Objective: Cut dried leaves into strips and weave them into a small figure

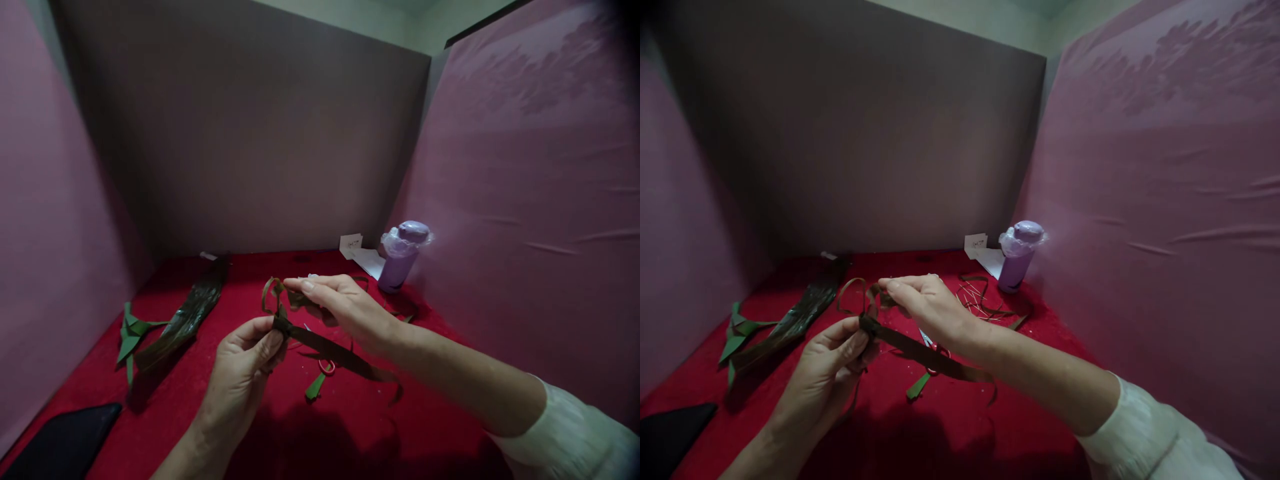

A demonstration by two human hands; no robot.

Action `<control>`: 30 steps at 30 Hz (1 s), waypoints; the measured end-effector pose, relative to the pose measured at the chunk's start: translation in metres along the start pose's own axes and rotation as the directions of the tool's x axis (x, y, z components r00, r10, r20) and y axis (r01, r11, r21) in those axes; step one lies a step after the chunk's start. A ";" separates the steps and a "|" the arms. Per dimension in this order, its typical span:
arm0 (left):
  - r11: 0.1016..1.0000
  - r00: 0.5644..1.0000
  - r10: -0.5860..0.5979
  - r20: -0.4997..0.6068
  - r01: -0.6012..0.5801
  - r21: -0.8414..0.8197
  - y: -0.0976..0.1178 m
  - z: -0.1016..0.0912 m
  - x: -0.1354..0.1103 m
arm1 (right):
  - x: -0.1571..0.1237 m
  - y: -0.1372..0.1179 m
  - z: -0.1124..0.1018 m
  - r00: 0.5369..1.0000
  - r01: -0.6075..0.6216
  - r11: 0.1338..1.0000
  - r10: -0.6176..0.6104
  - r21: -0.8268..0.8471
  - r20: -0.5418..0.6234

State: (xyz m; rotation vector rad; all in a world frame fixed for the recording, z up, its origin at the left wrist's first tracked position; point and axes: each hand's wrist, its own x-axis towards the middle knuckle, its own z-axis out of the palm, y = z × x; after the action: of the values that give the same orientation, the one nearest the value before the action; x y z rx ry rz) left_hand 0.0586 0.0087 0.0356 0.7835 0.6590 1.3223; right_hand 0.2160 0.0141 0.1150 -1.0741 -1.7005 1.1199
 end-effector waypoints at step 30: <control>1.000 1.000 0.001 -0.024 -0.001 0.002 0.000 -0.001 0.004 | 0.000 0.017 -0.015 0.979 -0.129 0.933 0.065 0.337 0.193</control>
State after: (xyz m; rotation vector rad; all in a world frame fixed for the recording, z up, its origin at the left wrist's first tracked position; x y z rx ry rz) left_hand 0.0579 0.0125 0.0348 0.7700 0.6793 1.3340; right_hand 0.2335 0.0224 0.1030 -0.8597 -1.5168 1.5557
